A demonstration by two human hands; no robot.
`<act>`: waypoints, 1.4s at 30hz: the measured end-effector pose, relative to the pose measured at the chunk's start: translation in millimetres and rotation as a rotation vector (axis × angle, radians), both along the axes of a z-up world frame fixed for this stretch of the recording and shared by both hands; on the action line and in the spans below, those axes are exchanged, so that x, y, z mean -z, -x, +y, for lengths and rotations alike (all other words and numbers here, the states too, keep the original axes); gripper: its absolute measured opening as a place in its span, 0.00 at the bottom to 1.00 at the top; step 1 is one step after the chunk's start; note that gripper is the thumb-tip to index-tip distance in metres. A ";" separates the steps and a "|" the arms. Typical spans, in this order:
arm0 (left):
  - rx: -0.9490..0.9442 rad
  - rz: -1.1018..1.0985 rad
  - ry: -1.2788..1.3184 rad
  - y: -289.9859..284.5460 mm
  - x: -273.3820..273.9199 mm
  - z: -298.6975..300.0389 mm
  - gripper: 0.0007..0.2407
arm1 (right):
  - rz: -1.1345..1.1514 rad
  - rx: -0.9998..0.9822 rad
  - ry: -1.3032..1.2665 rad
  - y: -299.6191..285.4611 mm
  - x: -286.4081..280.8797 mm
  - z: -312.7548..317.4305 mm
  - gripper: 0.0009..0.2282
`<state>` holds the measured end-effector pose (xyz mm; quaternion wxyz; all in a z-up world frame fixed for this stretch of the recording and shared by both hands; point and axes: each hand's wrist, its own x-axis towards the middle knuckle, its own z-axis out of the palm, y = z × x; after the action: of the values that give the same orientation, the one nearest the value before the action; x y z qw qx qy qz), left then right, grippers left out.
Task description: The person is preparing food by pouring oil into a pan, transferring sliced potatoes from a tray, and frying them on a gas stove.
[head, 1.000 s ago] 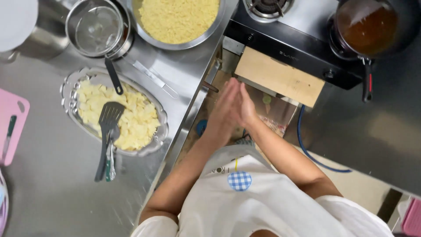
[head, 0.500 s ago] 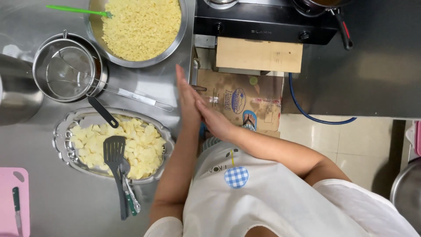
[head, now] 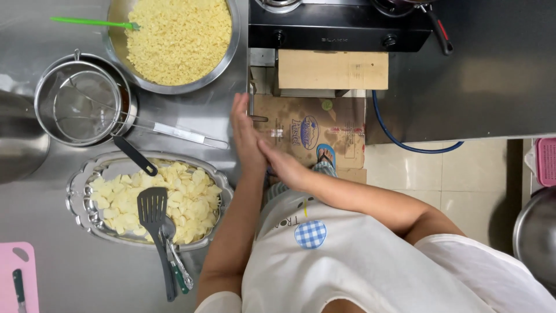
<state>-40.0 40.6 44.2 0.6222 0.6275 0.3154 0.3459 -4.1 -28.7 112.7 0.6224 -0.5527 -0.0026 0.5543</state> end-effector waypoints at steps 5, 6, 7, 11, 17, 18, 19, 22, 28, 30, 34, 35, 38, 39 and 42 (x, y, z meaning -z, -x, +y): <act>-0.083 -0.012 0.416 -17.3 -16.8 -25.4 0.29 | -0.152 -0.170 0.114 -22.2 54.1 -17.3 0.33; -0.078 -0.010 0.415 -20.1 -8.0 -35.8 0.29 | -0.151 -0.164 0.113 -30.8 58.8 -13.9 0.33; -0.071 0.003 0.362 -23.6 0.9 -47.4 0.27 | -0.165 -0.103 -0.025 -40.0 63.6 -11.8 0.33; -0.052 0.042 0.149 -36.1 36.4 -74.7 0.21 | -0.246 -0.075 -0.234 -65.2 88.9 -32.4 0.30; -0.045 0.111 -0.175 -62.9 88.1 -37.0 0.15 | 0.324 -0.155 -0.098 -85.6 108.1 -69.3 0.33; -0.044 0.114 -0.176 -64.5 85.4 -36.4 0.15 | 0.327 -0.155 -0.099 -96.9 103.8 -77.9 0.33; -0.070 0.155 -0.055 -65.9 82.9 -37.6 0.13 | 0.236 -0.245 -0.174 -107.7 99.5 -88.4 0.33; -0.101 0.253 0.097 -63.7 121.6 -33.9 0.09 | -0.018 -0.306 -0.183 -158.9 102.8 -123.7 0.27; -0.187 0.396 0.220 -36.3 181.6 -59.7 0.08 | -0.610 0.196 0.345 -328.1 234.0 -237.0 0.26; -0.211 0.415 0.242 -25.4 190.1 -67.9 0.16 | -0.702 0.287 0.517 -380.0 250.0 -261.7 0.31; -0.176 0.577 0.213 -18.2 194.9 -78.3 0.06 | -0.956 0.336 0.619 -459.5 255.1 -277.0 0.36; -0.119 0.604 0.147 -17.8 193.1 -78.2 0.22 | -0.969 0.332 0.646 -483.5 272.0 -277.8 0.38; -0.044 0.603 0.250 -29.1 175.7 -88.0 0.26 | -0.993 0.269 0.641 -521.8 281.3 -260.9 0.36; -0.047 0.602 0.250 -30.4 175.9 -91.4 0.26 | -0.994 0.267 0.639 -526.6 281.5 -255.1 0.36; 0.029 0.676 0.173 -30.7 170.1 -103.5 0.21 | -0.913 0.194 0.635 -537.9 284.9 -243.1 0.31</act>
<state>-9.4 -62.9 -125.9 0.5384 0.6558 0.5229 0.0816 533.8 -271.8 -172.2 0.4093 -0.8943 -0.0537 0.1727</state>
